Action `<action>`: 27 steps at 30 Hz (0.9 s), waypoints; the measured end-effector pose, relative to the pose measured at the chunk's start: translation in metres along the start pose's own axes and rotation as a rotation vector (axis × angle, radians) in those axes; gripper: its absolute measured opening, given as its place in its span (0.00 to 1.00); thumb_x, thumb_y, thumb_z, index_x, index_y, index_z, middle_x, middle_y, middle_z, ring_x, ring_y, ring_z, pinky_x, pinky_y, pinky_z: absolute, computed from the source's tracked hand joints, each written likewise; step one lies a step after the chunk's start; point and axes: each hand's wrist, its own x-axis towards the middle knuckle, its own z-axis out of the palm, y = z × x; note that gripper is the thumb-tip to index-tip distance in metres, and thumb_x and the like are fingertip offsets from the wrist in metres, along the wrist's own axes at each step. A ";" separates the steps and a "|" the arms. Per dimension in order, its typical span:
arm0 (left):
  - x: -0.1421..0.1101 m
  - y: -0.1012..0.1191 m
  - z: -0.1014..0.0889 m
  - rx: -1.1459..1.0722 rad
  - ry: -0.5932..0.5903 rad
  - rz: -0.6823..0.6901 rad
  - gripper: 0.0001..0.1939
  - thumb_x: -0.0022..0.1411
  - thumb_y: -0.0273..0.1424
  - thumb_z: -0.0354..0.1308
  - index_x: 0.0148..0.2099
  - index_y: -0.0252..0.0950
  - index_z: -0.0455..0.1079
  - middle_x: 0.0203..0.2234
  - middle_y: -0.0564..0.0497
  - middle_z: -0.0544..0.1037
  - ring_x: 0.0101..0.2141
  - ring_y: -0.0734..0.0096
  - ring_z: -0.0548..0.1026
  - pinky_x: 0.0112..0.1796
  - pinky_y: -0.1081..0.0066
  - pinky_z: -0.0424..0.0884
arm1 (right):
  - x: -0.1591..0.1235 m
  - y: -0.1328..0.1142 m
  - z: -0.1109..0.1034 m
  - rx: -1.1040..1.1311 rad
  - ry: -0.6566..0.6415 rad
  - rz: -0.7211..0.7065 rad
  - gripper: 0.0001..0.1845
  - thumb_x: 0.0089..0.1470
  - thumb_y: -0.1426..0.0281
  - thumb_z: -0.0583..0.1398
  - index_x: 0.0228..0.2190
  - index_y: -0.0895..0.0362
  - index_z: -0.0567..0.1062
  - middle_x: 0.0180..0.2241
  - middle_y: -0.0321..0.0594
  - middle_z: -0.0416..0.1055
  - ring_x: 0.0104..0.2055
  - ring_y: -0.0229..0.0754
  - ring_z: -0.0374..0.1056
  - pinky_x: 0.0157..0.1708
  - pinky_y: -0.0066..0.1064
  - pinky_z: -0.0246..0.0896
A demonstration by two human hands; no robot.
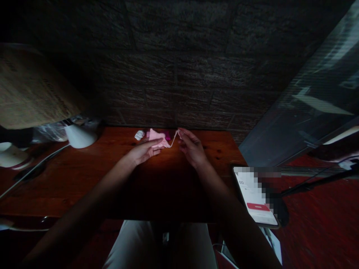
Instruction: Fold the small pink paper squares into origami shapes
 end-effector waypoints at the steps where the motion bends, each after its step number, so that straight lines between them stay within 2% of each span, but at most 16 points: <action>1: 0.000 0.000 0.000 0.008 -0.002 -0.003 0.17 0.50 0.27 0.76 0.42 0.33 0.78 0.34 0.47 0.85 0.31 0.72 0.82 0.31 0.76 0.74 | -0.001 0.001 0.001 -0.014 -0.006 0.003 0.22 0.42 0.53 0.73 0.39 0.47 0.81 0.40 0.36 0.78 0.31 0.35 0.66 0.28 0.27 0.59; 6: -0.001 0.001 0.000 0.032 -0.020 0.015 0.18 0.50 0.28 0.77 0.43 0.34 0.78 0.36 0.47 0.85 0.33 0.72 0.82 0.34 0.75 0.74 | -0.002 0.008 0.003 -0.149 -0.031 0.066 0.25 0.41 0.53 0.73 0.41 0.49 0.81 0.34 0.34 0.78 0.28 0.33 0.64 0.27 0.26 0.58; 12: -0.002 0.001 0.000 0.061 0.010 0.033 0.16 0.50 0.28 0.76 0.42 0.34 0.80 0.38 0.44 0.85 0.34 0.69 0.82 0.33 0.75 0.74 | -0.002 0.015 0.004 -0.189 -0.091 0.180 0.25 0.39 0.51 0.74 0.36 0.52 0.81 0.26 0.33 0.74 0.24 0.32 0.64 0.24 0.26 0.59; 16: -0.001 0.001 0.001 0.086 0.038 0.066 0.16 0.48 0.28 0.77 0.41 0.33 0.81 0.37 0.43 0.85 0.33 0.70 0.81 0.32 0.76 0.73 | -0.003 0.016 0.006 -0.208 -0.075 0.236 0.27 0.40 0.47 0.73 0.34 0.54 0.81 0.23 0.34 0.72 0.23 0.34 0.67 0.24 0.26 0.61; 19: -0.001 0.000 0.001 0.096 0.051 0.091 0.17 0.47 0.28 0.77 0.40 0.33 0.80 0.36 0.44 0.85 0.33 0.71 0.81 0.31 0.77 0.73 | -0.005 0.015 0.007 -0.236 -0.086 0.244 0.26 0.42 0.46 0.72 0.34 0.54 0.82 0.25 0.38 0.76 0.23 0.35 0.68 0.23 0.27 0.61; 23: -0.001 -0.001 0.001 0.131 0.040 0.105 0.17 0.47 0.30 0.77 0.40 0.33 0.80 0.36 0.45 0.85 0.33 0.71 0.81 0.32 0.76 0.73 | -0.007 0.013 0.007 -0.282 -0.186 0.204 0.24 0.44 0.49 0.72 0.37 0.53 0.84 0.33 0.40 0.81 0.24 0.34 0.66 0.23 0.27 0.60; 27: -0.001 -0.002 0.001 0.163 0.043 0.112 0.17 0.48 0.30 0.77 0.41 0.33 0.81 0.36 0.45 0.85 0.34 0.71 0.81 0.34 0.75 0.73 | -0.007 0.013 0.007 -0.265 -0.194 0.178 0.21 0.41 0.55 0.74 0.36 0.54 0.85 0.32 0.38 0.81 0.23 0.31 0.61 0.23 0.26 0.54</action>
